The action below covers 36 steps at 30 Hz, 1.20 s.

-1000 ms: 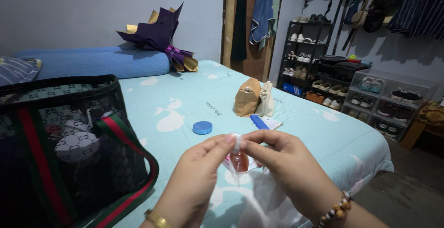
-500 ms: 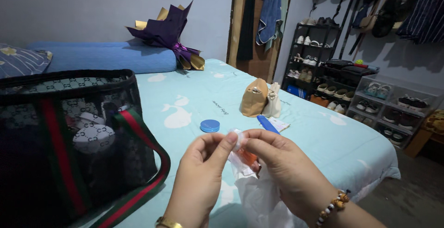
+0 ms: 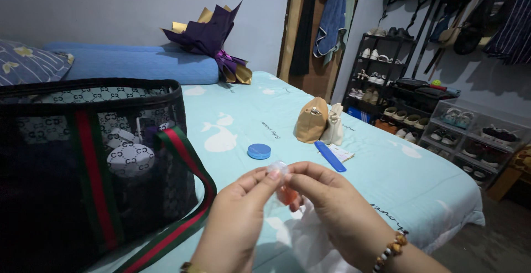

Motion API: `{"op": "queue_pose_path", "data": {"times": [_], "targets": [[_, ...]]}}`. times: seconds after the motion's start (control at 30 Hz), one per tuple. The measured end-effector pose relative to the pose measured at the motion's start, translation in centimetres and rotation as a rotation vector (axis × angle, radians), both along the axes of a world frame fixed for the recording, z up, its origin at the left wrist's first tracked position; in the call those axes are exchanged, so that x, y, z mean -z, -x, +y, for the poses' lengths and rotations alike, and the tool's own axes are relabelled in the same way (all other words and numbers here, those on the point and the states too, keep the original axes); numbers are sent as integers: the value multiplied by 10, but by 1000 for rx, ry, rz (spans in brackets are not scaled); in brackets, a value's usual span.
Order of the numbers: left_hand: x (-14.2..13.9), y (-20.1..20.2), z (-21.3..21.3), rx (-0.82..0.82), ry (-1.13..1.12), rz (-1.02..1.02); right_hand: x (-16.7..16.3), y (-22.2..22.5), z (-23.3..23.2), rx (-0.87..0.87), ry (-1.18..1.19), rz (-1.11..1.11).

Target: The person wipes cosmetic containers with a tissue, wraps a small bottle in tissue, and wipes a comb and a cushion compact. They then open makeup pouches on the bed and place the cosmetics inside, arranging the items.

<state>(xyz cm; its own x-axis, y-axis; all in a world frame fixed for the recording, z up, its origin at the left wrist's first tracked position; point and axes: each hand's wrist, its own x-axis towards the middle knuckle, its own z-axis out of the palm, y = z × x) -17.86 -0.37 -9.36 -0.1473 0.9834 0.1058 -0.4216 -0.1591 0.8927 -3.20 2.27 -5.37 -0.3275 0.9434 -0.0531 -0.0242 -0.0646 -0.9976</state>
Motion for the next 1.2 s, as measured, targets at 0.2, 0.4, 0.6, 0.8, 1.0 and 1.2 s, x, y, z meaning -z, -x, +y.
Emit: {"op": "queue_pose_path", "data": {"times": [0.2,0.4,0.6,0.8,1.0,1.2], "targets": [[4,7,1,68,230,-71,0,3,-4,32,52,-10],[2,-7,3,-142,-1,70,2,1,-4,98,-1,-15],[-7,-15,-4,-352,-14,302,3,-5,-1,93,-7,26],[-11,-22,-7,-313,-87,402,7,-11,2,69,-73,73],[-21,-28,-9,-317,52,549,9,-23,3,36,-126,23],[-33,-37,-9,-367,21,740,22,-32,3,105,-139,54]]}}
